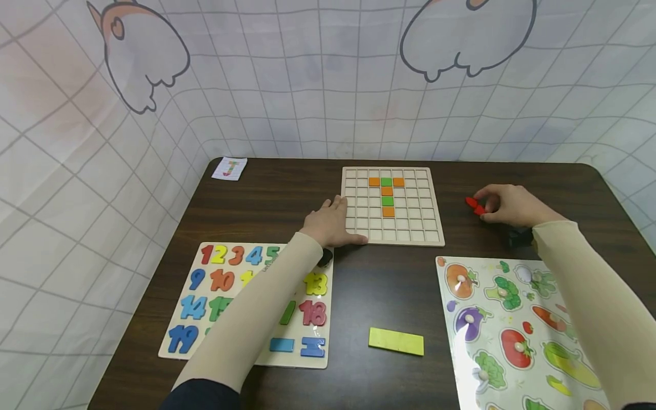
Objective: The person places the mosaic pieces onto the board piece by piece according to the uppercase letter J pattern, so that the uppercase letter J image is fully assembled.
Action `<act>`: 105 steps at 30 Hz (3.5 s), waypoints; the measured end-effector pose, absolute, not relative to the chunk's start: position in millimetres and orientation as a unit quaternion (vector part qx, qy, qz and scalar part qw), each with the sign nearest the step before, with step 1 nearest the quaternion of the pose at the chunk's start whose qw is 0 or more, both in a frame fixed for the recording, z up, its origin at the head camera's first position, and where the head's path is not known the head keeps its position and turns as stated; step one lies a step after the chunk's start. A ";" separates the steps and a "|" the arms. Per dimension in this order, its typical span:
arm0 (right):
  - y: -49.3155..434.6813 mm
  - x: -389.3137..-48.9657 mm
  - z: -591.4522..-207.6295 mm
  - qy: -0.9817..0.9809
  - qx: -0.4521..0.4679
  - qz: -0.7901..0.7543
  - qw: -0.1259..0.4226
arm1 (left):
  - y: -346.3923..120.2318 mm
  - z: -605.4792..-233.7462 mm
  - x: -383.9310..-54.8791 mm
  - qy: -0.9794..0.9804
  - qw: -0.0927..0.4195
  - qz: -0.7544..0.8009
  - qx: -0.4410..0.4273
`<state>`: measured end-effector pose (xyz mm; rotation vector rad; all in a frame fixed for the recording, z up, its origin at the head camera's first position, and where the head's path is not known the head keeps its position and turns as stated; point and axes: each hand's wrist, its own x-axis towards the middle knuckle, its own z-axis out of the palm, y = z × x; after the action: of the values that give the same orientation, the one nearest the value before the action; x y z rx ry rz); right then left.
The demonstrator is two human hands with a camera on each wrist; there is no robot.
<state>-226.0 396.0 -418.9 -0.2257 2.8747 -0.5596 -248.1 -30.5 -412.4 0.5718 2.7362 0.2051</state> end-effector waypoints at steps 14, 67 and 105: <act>378.8 -221.9 -418.9 0.974 -0.137 -0.162 0.083 | -30.6 -412.1 -247.8 0.962 0.169 0.071 0.202; 213.3 -245.2 -416.7 0.947 -0.292 -0.137 0.017 | -29.0 -408.0 -247.2 0.962 0.169 0.075 0.199; 378.4 -248.7 -423.2 0.983 -0.076 -0.155 0.055 | -30.2 -413.2 -249.5 0.963 0.166 0.071 0.199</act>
<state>-248.7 378.4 -423.2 -0.2309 2.9860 -0.4719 -249.5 -30.2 -413.2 0.5677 2.7426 0.2034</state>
